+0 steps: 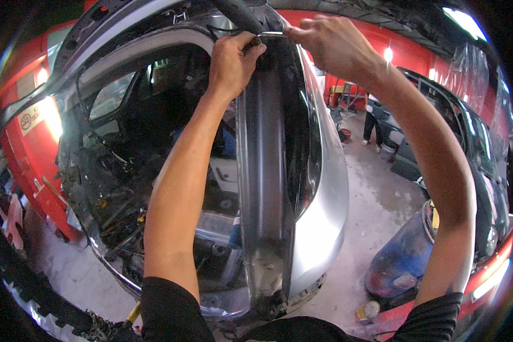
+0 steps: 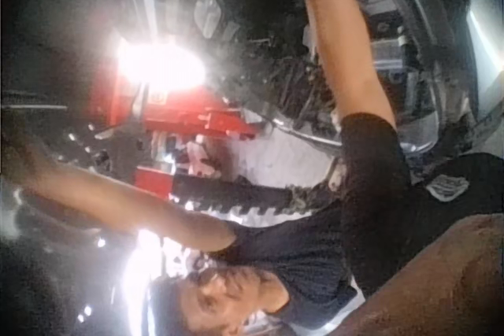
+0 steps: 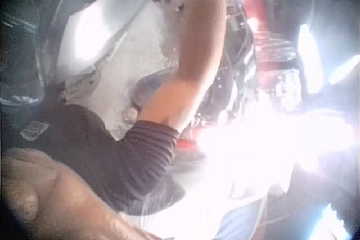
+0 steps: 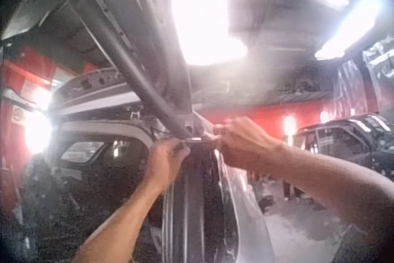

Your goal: The person uses a flathead screwdriver to press a black rubber weather stripping into the channel along the upper edge of a car door frame. The person works along the top and side of the door opening, repeatedly inserting the tool and pushing the strip into place.

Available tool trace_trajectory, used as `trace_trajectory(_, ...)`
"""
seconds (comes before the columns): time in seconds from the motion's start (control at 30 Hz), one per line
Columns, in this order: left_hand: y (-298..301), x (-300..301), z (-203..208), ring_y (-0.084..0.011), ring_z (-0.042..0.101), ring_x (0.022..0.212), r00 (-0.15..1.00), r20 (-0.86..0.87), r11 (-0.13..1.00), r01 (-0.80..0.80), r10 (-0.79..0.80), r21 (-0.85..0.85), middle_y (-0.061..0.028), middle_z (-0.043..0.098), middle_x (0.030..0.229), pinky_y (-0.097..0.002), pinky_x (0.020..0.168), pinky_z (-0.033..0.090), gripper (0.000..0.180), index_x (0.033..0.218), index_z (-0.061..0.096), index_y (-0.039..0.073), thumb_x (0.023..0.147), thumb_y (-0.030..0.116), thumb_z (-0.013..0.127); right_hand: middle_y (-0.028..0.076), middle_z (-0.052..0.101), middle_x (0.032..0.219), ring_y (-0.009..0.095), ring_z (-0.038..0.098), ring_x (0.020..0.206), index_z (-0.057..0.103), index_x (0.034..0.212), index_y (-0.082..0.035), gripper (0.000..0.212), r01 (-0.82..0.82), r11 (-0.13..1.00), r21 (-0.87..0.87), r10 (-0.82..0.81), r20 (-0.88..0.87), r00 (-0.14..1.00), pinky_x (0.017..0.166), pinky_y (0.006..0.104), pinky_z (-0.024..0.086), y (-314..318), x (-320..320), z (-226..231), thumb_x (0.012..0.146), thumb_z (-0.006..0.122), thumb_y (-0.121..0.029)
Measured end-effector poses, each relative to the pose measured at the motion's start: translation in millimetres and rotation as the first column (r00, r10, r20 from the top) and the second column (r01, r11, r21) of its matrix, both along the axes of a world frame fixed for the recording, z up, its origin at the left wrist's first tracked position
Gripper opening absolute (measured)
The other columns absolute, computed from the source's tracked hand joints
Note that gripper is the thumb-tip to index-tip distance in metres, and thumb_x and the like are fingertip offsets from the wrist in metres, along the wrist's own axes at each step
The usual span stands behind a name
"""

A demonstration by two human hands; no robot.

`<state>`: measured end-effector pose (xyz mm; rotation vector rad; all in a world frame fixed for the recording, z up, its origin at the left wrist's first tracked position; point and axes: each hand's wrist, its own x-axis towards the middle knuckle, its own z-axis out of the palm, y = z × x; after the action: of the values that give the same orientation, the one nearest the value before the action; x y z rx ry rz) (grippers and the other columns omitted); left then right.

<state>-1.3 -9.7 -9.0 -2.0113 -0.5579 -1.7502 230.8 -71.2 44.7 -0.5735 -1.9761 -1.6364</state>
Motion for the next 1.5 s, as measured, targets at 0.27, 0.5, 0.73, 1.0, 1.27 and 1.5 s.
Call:
trace_trajectory(0.27,5,0,2,-0.0374,0.068,0.085,0.996,-0.068,0.997,-0.061,0.064,0.047,-0.0195,0.072,0.087,-0.0451,0.081,0.051,0.023,0.103,0.077,0.003,0.090,0.022,0.074,0.019,0.072,0.082,0.038,0.074,0.078,0.073,0.104,-0.004,0.025,0.065,0.951,-0.304,-0.121,-0.167,0.979,0.065,0.0494,0.059,-42,-20,-27,0.080,0.067,-0.007)
trace_trajectory(0.5,3,-1,3,-0.0436,0.064,0.085,0.995,-0.088,0.999,-0.032,0.035,0.032,-0.0225,0.068,0.078,-0.0524,0.084,0.047,0.016,0.085,0.071,0.001,0.090,0.016,0.069,0.023,0.072,0.082,0.042,0.073,0.079,0.075,0.090,-0.004,0.017,-0.010,0.867,-0.497,-0.129,-0.244,0.961,0.071,0.0512,0.059,-47,-39,-38,0.077,0.072,-0.014)
trace_trajectory(0.73,18,-3,7,-0.0438,0.066,0.081,0.991,-0.112,0.996,-0.074,0.078,0.042,-0.0227,0.067,0.078,-0.0521,0.083,0.049,0.012,0.085,0.069,0.001,0.086,0.013,0.066,0.025,0.070,0.084,0.041,0.072,0.079,0.072,0.090,0.002,0.020,-0.236,0.785,-0.573,-0.034,-0.420,0.907,0.074,0.0487,0.057,-36,-63,-49,0.086,0.068,-0.017)
trace_trajectory(1.0,13,0,1,-0.0386,0.070,0.080,0.999,-0.012,0.996,-0.030,0.031,0.087,-0.0227,0.072,0.084,-0.0461,0.079,0.054,0.024,0.100,0.076,0.002,0.088,0.022,0.077,0.012,0.070,0.103,0.030,0.071,0.102,0.063,0.130,-0.015,0.042,0.384,0.902,-0.198,-0.366,0.119,0.923,0.088,0.0474,0.056,-5,-12,32,0.088,0.068,-0.017)
trace_trajectory(1.27,11,1,4,-0.0330,0.072,0.078,0.999,-0.014,0.996,-0.040,0.039,-0.084,-0.0210,0.074,0.086,-0.0415,0.075,0.052,0.022,0.098,0.076,0.000,0.089,0.019,0.078,0.012,0.066,0.125,0.029,0.066,0.113,0.061,0.129,-0.013,0.030,0.112,0.978,0.175,-0.154,0.248,0.957,0.104,0.0422,0.053,42,-28,61,0.099,0.060,-0.015)
trace_trajectory(1.5,2,-3,5,-0.0361,0.070,0.081,0.998,-0.027,0.997,-0.050,0.048,-0.063,-0.0213,0.073,0.087,-0.0427,0.077,0.051,0.019,0.099,0.077,0.001,0.088,0.016,0.077,0.009,0.063,0.112,0.029,0.067,0.100,0.063,0.130,-0.016,0.046,0.011,0.992,0.124,-0.013,0.014,1.000,0.088,0.0425,0.057,39,13,14,0.085,0.064,-0.005)
